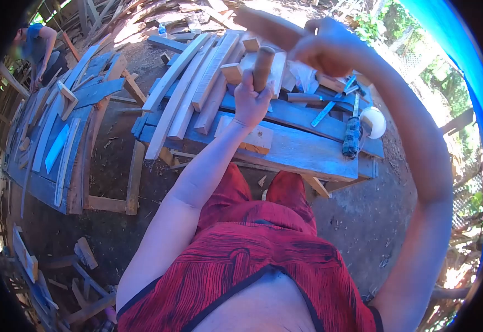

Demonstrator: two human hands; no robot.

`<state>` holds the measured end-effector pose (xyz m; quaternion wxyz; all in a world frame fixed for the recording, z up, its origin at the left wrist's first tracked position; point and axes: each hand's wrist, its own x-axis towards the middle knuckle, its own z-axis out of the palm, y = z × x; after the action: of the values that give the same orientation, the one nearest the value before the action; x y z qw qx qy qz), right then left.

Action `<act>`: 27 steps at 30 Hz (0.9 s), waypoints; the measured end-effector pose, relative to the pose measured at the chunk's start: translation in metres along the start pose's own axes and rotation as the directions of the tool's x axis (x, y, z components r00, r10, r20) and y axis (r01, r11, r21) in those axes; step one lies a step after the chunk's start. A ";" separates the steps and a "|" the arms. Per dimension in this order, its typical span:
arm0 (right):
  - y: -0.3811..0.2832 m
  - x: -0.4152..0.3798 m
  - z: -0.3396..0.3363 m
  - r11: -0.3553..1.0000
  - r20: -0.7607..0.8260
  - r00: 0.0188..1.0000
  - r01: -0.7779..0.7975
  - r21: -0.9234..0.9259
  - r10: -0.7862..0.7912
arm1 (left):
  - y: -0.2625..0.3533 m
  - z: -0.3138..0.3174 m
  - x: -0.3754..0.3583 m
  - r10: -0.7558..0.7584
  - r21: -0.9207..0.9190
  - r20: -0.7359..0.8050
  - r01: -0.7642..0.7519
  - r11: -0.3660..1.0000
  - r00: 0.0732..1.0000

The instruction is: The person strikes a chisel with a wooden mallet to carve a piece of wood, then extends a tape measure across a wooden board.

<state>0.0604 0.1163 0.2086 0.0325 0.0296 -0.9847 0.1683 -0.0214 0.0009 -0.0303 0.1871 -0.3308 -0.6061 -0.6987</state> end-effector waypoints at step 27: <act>0.059 -0.134 0.274 0.436 0.079 0.859 -0.334 0.836 0.505 | -0.032 -0.066 0.007 -0.616 -0.506 -0.461 0.381 0.774 0.639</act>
<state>0.1753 0.0868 -0.0788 0.0617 -0.2203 -0.7550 0.6146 -0.0634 -0.0555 -0.0515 0.1012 0.0653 -0.4416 -0.8891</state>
